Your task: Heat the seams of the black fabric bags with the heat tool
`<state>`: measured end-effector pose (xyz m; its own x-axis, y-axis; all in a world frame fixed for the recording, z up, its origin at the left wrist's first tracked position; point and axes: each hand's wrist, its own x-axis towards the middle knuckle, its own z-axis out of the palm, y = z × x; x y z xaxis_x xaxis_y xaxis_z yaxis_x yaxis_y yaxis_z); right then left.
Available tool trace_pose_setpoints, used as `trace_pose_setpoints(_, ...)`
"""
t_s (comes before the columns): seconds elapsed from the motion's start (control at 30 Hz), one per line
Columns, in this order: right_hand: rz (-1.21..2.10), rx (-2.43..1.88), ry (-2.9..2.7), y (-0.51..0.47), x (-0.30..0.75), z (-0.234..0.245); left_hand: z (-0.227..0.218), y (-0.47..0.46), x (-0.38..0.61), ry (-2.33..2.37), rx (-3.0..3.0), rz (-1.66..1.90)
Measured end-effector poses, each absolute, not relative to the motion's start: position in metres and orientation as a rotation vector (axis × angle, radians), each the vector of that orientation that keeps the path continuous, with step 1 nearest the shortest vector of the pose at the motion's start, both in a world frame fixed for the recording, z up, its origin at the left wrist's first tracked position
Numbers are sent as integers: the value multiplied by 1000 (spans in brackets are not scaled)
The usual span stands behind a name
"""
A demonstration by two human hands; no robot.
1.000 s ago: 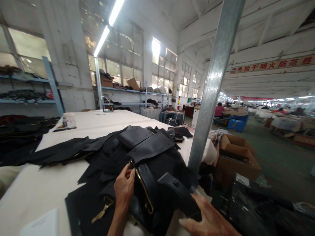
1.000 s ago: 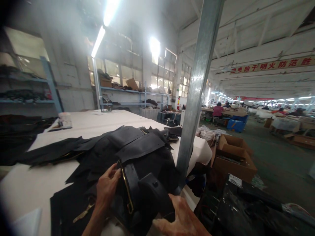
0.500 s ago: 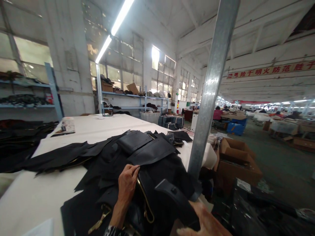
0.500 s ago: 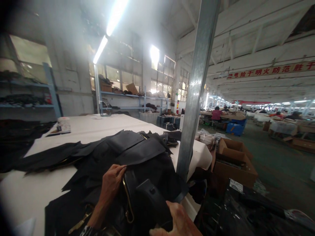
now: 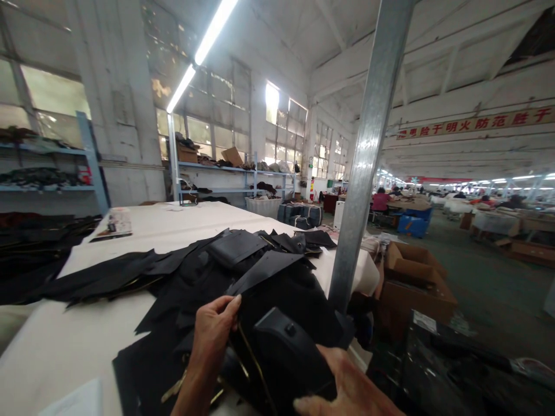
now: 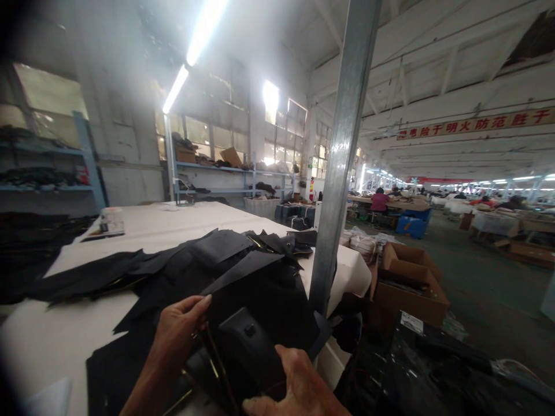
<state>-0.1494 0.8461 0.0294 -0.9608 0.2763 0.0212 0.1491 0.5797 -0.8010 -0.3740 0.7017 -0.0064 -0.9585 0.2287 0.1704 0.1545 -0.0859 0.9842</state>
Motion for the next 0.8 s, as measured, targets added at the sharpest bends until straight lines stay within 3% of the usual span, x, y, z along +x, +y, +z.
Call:
trace_pose_setpoints(0.43, 1735, 59, -2617, 840, -193, 32, -20, 697, -361, 1488, 307, 2463)
trace_pose_setpoints(0.8, 1575, -86, -2636, 844, -173, 45, -24, 702, -363, 1309, 156, 2525)
